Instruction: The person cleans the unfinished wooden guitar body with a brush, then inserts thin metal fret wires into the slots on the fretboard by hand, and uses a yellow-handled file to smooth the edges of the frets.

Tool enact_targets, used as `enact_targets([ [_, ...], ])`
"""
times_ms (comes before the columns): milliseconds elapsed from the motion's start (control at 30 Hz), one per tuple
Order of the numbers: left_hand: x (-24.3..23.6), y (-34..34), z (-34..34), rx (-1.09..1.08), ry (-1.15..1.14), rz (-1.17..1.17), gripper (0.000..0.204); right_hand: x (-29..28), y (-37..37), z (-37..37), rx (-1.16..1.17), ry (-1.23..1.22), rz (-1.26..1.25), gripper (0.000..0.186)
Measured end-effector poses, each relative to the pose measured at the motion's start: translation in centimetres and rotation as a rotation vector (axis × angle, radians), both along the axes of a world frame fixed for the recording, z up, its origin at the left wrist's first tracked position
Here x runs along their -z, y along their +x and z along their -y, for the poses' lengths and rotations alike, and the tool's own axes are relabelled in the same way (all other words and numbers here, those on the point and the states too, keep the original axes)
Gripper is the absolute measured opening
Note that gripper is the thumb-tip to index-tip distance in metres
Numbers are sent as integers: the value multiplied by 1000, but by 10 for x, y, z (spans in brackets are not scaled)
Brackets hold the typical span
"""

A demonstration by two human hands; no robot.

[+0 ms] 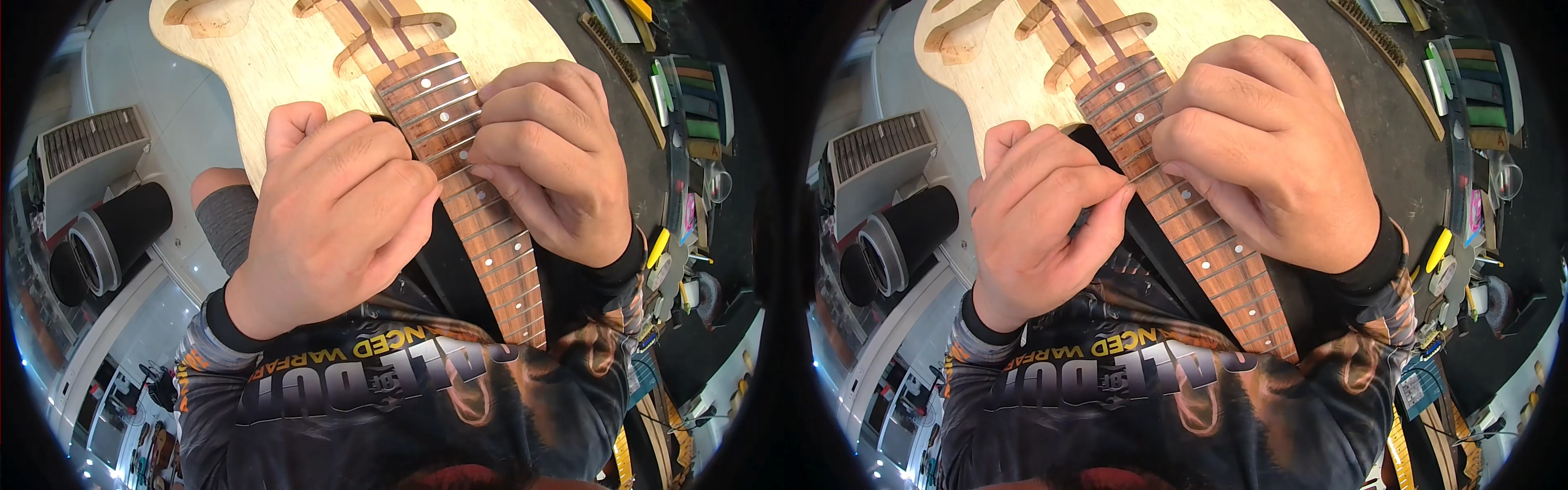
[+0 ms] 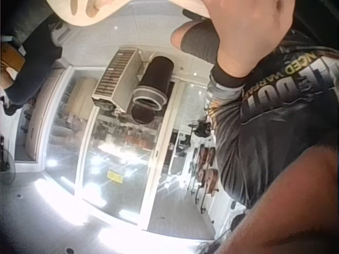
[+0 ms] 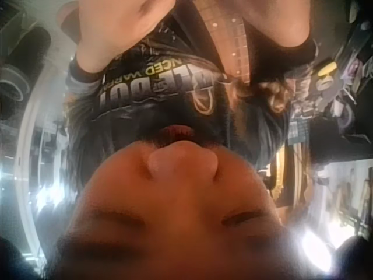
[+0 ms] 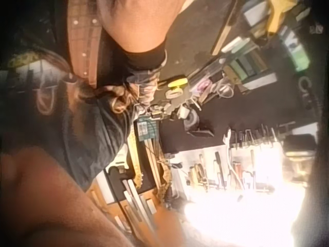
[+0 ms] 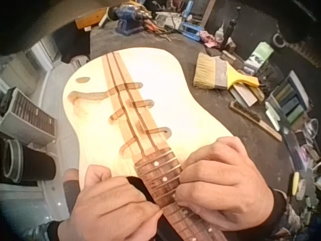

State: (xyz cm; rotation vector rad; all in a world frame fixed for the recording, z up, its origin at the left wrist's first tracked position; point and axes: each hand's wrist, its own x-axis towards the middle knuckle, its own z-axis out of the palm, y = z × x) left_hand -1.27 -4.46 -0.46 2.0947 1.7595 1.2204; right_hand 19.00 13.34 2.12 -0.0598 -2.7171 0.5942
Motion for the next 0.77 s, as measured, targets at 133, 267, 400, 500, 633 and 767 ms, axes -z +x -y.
enact_targets([
  [133,3,2,0,-50,42,-7,24,4,-5,7,70,22,-21,24],
  [267,4,0,3,-81,54,-15,24,5,-8,7,83,30,-46,23],
  [400,2,1,2,-47,32,-14,24,-4,-2,3,48,-8,4,23],
  [500,2,2,2,-15,22,-9,24,-4,0,3,28,-13,18,24],
  [633,2,1,2,-43,38,-18,25,3,-6,8,55,31,-30,25],
  [767,5,-1,5,-69,49,-22,25,6,-8,8,75,20,-53,26],
])
